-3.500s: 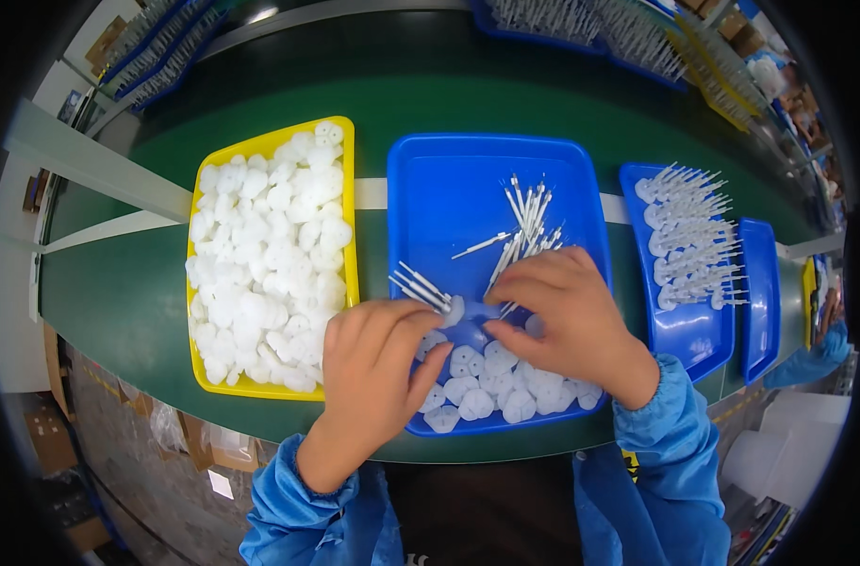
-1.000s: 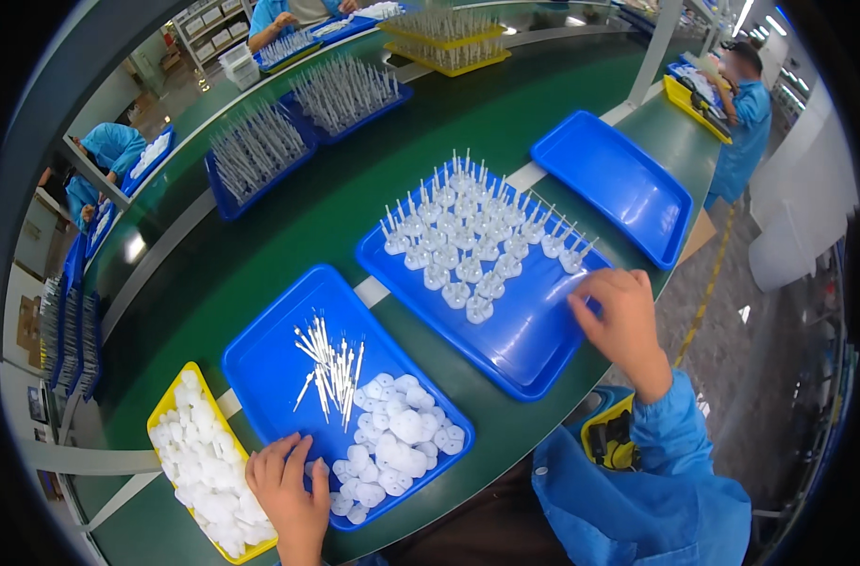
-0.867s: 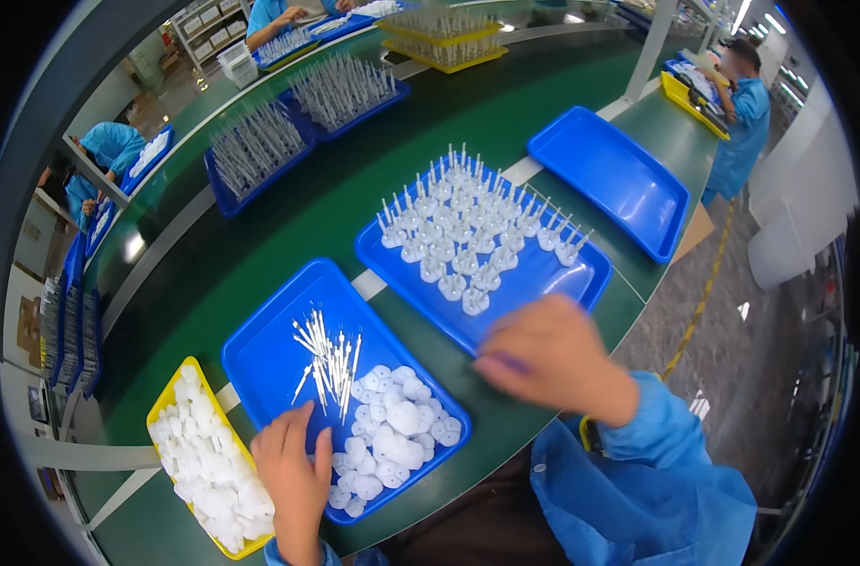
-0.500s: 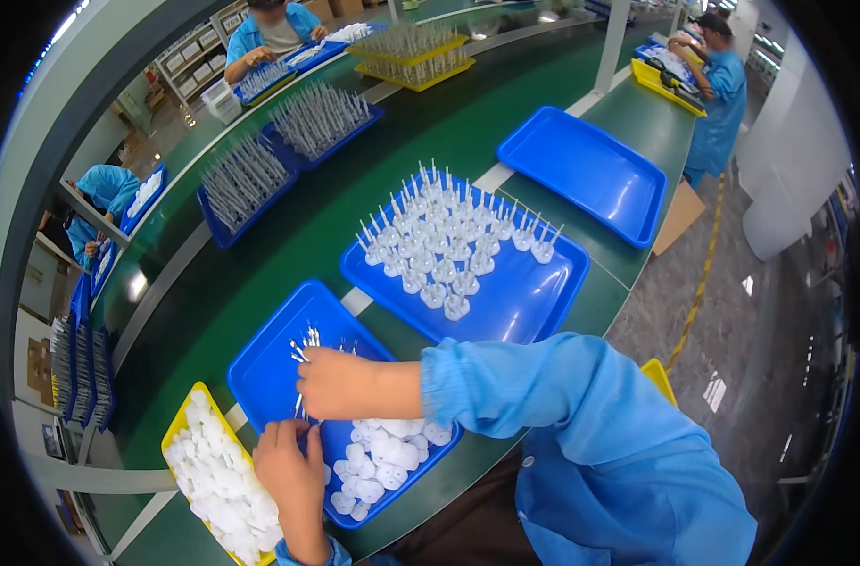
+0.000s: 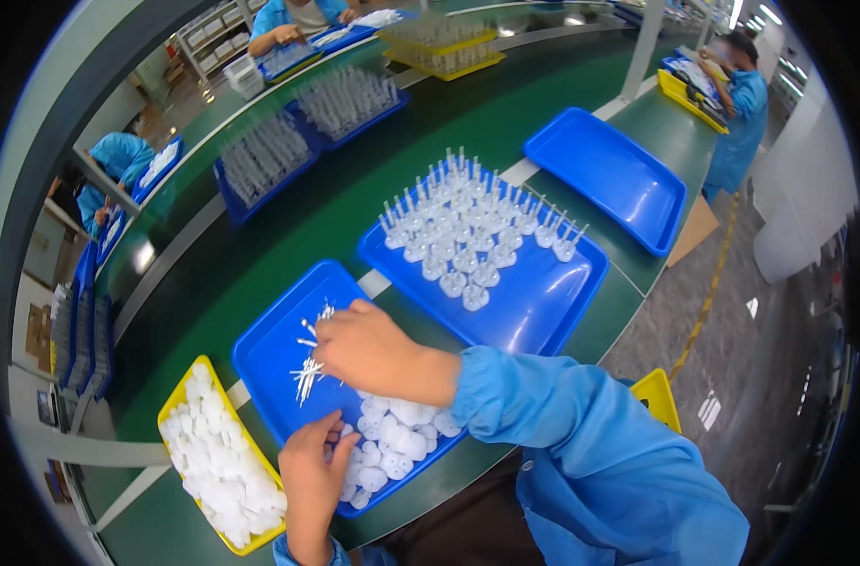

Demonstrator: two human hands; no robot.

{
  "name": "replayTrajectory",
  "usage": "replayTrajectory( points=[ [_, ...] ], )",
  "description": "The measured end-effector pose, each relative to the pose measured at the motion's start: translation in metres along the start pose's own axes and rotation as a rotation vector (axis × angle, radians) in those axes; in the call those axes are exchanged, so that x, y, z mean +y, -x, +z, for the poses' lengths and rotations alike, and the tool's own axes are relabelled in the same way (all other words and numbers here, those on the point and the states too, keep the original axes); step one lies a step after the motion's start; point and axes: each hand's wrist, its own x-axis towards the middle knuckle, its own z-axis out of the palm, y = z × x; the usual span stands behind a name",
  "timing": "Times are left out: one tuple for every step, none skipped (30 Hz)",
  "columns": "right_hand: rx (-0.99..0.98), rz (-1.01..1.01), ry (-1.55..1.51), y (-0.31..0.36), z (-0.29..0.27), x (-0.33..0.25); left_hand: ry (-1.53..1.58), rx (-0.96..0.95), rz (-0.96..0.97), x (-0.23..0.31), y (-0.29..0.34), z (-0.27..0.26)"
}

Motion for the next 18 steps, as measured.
replayTrajectory(
  points=[
    [0.025, -0.016, -0.044, 0.000, -0.005, 0.000, -0.083, 0.001, 0.051, -0.009, 0.001, -0.006],
    [0.041, -0.023, -0.087, 0.002, -0.011, 0.004, -0.166, 0.000, 0.098, -0.013, 0.003, -0.011],
    [0.055, -0.017, -0.128, 0.002, -0.021, 0.003, -0.229, 0.007, 0.061, -0.008, 0.003, -0.016],
    [0.087, -0.028, -0.183, 0.003, -0.025, 0.005, -0.126, 0.070, 0.039, -0.006, 0.001, -0.019],
    [0.093, -0.023, -0.189, 0.004, -0.031, 0.007, -0.030, 0.142, 0.017, -0.006, -0.002, -0.021],
    [0.157, -0.064, -0.203, 0.005, -0.035, 0.011, 0.062, 0.224, 0.001, -0.006, -0.004, -0.023],
    [0.115, -0.030, -0.237, 0.008, -0.040, 0.011, 0.111, 0.300, 0.001, -0.009, -0.006, -0.025],
    [0.160, -0.006, -0.284, 0.007, -0.047, 0.009, 0.169, 0.372, 0.019, -0.010, -0.011, -0.025],
    [0.134, 0.078, -0.329, 0.005, -0.055, 0.003, 0.311, 0.391, -0.015, -0.016, -0.014, -0.022],
    [0.148, 0.097, -0.382, 0.000, -0.058, -0.001, 0.454, 0.413, -0.041, -0.020, -0.017, -0.018],
    [0.180, 0.129, -0.530, -0.005, -0.061, -0.006, 0.645, 0.369, -0.090, -0.017, -0.021, -0.015],
    [0.207, 0.167, -0.674, -0.008, -0.061, -0.011, 0.701, 0.380, -0.071, -0.016, -0.024, -0.011],
    [0.165, 0.194, -0.781, -0.010, -0.060, -0.016, 0.757, 0.389, -0.048, -0.016, -0.028, -0.007],
    [0.122, 0.224, -0.886, -0.011, -0.059, -0.020, 0.812, 0.397, -0.023, -0.017, -0.030, -0.004],
    [0.085, 0.261, -0.984, -0.010, -0.058, -0.022, 0.928, 0.375, -0.031, -0.019, -0.030, -0.001],
    [0.055, 0.236, -0.987, -0.009, -0.056, -0.023, 0.948, 0.382, -0.034, -0.022, -0.030, 0.003],
    [0.026, 0.212, -0.991, -0.006, -0.054, -0.022, 0.968, 0.388, -0.037, -0.024, -0.031, 0.007],
    [-0.008, 0.198, -0.993, -0.002, -0.052, -0.021, 0.994, 0.389, -0.048, -0.025, -0.031, 0.012]
  ],
)
